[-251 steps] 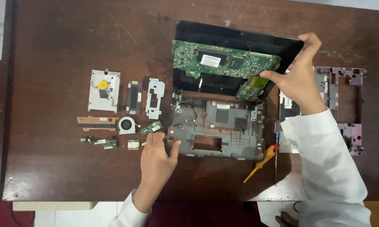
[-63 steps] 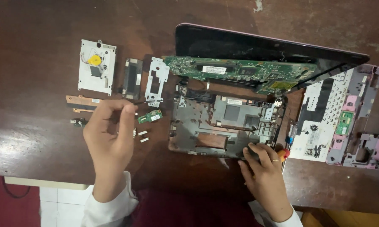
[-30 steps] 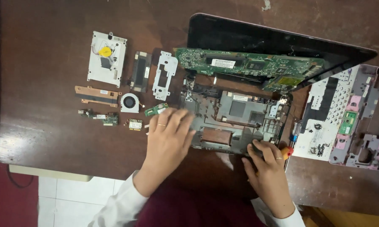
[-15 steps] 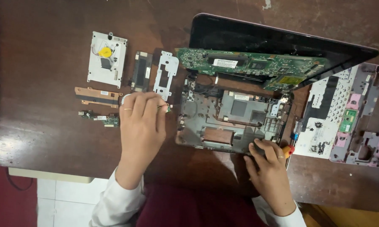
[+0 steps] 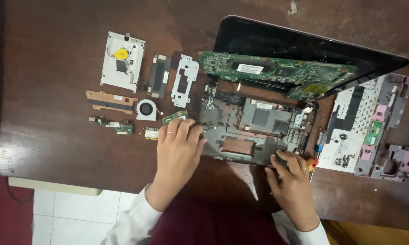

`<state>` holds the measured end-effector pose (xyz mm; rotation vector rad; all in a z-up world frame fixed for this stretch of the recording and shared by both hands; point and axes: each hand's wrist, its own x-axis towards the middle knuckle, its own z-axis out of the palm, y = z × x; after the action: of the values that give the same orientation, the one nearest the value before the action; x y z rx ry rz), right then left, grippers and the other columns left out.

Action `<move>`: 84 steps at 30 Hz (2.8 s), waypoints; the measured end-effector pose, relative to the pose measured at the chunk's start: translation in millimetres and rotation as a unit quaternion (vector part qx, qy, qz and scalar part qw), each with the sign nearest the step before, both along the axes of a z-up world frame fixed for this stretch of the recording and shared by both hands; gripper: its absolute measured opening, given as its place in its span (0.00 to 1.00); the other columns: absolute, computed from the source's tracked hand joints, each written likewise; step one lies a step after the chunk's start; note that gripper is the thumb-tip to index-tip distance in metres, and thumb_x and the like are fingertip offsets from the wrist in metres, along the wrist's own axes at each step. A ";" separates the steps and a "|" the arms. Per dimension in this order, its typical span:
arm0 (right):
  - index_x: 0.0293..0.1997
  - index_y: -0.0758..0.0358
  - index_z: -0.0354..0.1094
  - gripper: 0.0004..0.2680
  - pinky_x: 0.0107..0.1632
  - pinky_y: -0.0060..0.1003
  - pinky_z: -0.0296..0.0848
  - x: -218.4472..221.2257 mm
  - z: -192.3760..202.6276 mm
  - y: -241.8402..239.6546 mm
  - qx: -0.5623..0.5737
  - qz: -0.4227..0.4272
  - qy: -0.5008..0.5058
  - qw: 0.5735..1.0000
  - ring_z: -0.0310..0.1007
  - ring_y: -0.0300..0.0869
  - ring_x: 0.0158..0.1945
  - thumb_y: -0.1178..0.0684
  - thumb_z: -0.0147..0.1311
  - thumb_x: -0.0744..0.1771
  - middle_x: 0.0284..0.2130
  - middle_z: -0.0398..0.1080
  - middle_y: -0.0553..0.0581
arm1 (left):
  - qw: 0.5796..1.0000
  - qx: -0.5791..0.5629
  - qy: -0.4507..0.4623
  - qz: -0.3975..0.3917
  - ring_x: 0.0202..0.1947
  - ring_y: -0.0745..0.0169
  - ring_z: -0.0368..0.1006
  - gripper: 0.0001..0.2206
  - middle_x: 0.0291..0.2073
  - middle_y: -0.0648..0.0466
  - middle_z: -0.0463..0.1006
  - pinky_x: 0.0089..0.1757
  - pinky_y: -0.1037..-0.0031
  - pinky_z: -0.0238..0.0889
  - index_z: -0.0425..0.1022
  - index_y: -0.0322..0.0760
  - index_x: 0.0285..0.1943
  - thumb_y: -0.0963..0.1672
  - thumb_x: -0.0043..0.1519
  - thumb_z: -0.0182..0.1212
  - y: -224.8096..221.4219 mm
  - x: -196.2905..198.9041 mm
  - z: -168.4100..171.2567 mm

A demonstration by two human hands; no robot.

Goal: Disassembling a laptop by disconnecting internal cables and removing the motherboard from the chassis.

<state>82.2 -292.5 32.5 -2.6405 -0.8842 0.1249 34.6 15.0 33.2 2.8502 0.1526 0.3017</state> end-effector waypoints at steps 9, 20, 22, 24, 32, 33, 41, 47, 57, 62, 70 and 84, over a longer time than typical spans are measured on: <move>0.51 0.71 0.74 0.11 0.57 0.59 0.71 -3.7 -2.7 2.9 0.029 0.010 -0.055 0.998 0.68 0.60 0.55 0.57 0.61 0.66 0.53 0.68 0.62 | 0.995 -0.014 -0.098 0.012 0.48 0.53 0.69 0.04 0.43 0.57 0.75 0.44 0.63 0.62 0.78 0.39 0.41 0.44 0.66 0.62 -4.7 -7.5 1.5; 0.57 0.76 0.70 0.14 0.65 0.60 0.66 -12.1 -25.5 -4.9 0.076 0.014 -0.053 0.996 0.63 0.60 0.62 0.57 0.54 0.68 0.55 0.64 0.63 | 0.993 -0.051 -0.094 0.046 0.42 0.50 0.70 0.06 0.37 0.54 0.75 0.39 0.61 0.62 0.76 0.40 0.38 0.45 0.63 0.63 -24.2 -49.9 -5.4; 0.57 0.76 0.69 0.14 0.66 0.60 0.65 -13.3 -28.3 -5.6 0.076 0.015 -0.055 0.995 0.62 0.60 0.63 0.56 0.54 0.68 0.56 0.63 0.64 | 0.991 -0.058 -0.108 0.055 0.41 0.50 0.71 0.07 0.37 0.54 0.76 0.39 0.61 0.63 0.76 0.39 0.38 0.46 0.61 0.64 -27.2 -54.6 -4.6; 0.57 0.76 0.69 0.14 0.67 0.60 0.64 -14.8 -30.2 -5.1 0.074 0.005 -0.053 0.996 0.61 0.60 0.63 0.56 0.54 0.68 0.56 0.63 0.64 | 0.986 -0.044 -0.132 0.088 0.45 0.48 0.72 0.18 0.51 0.51 0.75 0.40 0.60 0.66 0.76 0.36 0.55 0.47 0.58 0.68 -29.8 -56.9 -2.2; 0.57 0.72 0.71 0.12 0.71 0.61 0.61 -27.5 -60.7 2.8 0.104 -0.034 -0.222 0.969 0.65 0.55 0.63 0.61 0.53 0.68 0.56 0.69 0.62 | 0.987 -0.039 -0.141 0.066 0.49 0.52 0.71 0.13 0.48 0.54 0.77 0.45 0.62 0.64 0.78 0.39 0.52 0.43 0.59 0.64 -32.4 -73.1 -2.6; 0.57 0.72 0.71 0.12 0.71 0.60 0.61 -27.6 -60.9 3.0 0.109 -0.035 -0.225 0.968 0.66 0.55 0.63 0.61 0.54 0.67 0.55 0.69 0.62 | 0.988 -0.035 -0.141 0.058 0.50 0.52 0.71 0.12 0.47 0.54 0.77 0.44 0.62 0.64 0.79 0.40 0.52 0.43 0.59 0.64 -32.3 -75.2 -4.7; 0.53 0.71 0.74 0.13 0.68 0.56 0.64 -25.0 -63.4 6.2 0.108 -0.050 -0.251 0.961 0.72 0.55 0.58 0.61 0.58 0.64 0.52 0.72 0.60 | 0.972 -0.033 -0.225 -0.052 0.41 0.44 0.72 0.05 0.36 0.47 0.78 0.40 0.59 0.63 0.82 0.38 0.39 0.42 0.57 0.65 7.2 -16.6 -24.3; 0.55 0.72 0.71 0.11 0.70 0.60 0.63 -27.9 -46.2 7.5 0.102 -0.031 -0.215 0.971 0.66 0.55 0.62 0.61 0.53 0.68 0.54 0.70 0.62 | 0.966 -0.037 -0.252 -0.038 0.39 0.48 0.71 0.02 0.38 0.50 0.78 0.38 0.64 0.62 0.79 0.35 0.38 0.38 0.62 0.61 44.6 41.2 9.4; 0.62 0.64 0.66 0.15 0.67 0.61 0.68 -26.4 -33.6 -19.3 0.056 -0.029 -0.148 0.987 0.62 0.66 0.66 0.64 0.50 0.67 0.63 0.57 0.74 | 0.959 -0.108 -0.152 -0.213 0.50 0.42 0.68 0.04 0.44 0.48 0.73 0.45 0.55 0.65 0.77 0.35 0.41 0.41 0.65 0.56 6.0 65.0 -7.3; 0.64 0.62 0.64 0.16 0.69 0.62 0.67 -32.1 -42.0 -28.1 0.061 -0.059 -0.152 0.985 0.62 0.62 0.68 0.61 0.54 0.68 0.66 0.53 0.69 | 0.976 -0.032 -0.111 -0.184 0.58 0.44 0.69 0.06 0.53 0.47 0.75 0.53 0.52 0.65 0.79 0.36 0.45 0.41 0.65 0.58 -2.8 50.1 -12.2; 0.66 0.66 0.59 0.20 0.70 0.60 0.67 -34.7 -27.5 -28.4 0.075 -0.069 -0.165 0.981 0.54 0.64 0.71 0.63 0.58 0.66 0.66 0.47 0.72 | 0.974 0.010 -0.133 -0.186 0.54 0.46 0.71 0.06 0.52 0.46 0.74 0.53 0.56 0.67 0.79 0.33 0.49 0.39 0.65 0.60 -1.2 55.1 -16.2; 0.39 0.67 0.61 0.08 0.28 0.39 0.69 -53.6 -20.5 -54.8 0.071 -0.287 -0.055 0.954 0.74 0.41 0.29 0.63 0.62 0.66 0.50 0.73 0.54 | 0.971 0.032 -0.160 -0.172 0.51 0.48 0.74 0.06 0.48 0.47 0.74 0.52 0.59 0.69 0.79 0.36 0.48 0.37 0.65 0.60 -2.2 56.0 -20.5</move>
<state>28.6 -347.3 12.0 -2.6669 -0.1197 -0.2257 90.6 12.8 12.6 2.7734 -0.4177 0.6896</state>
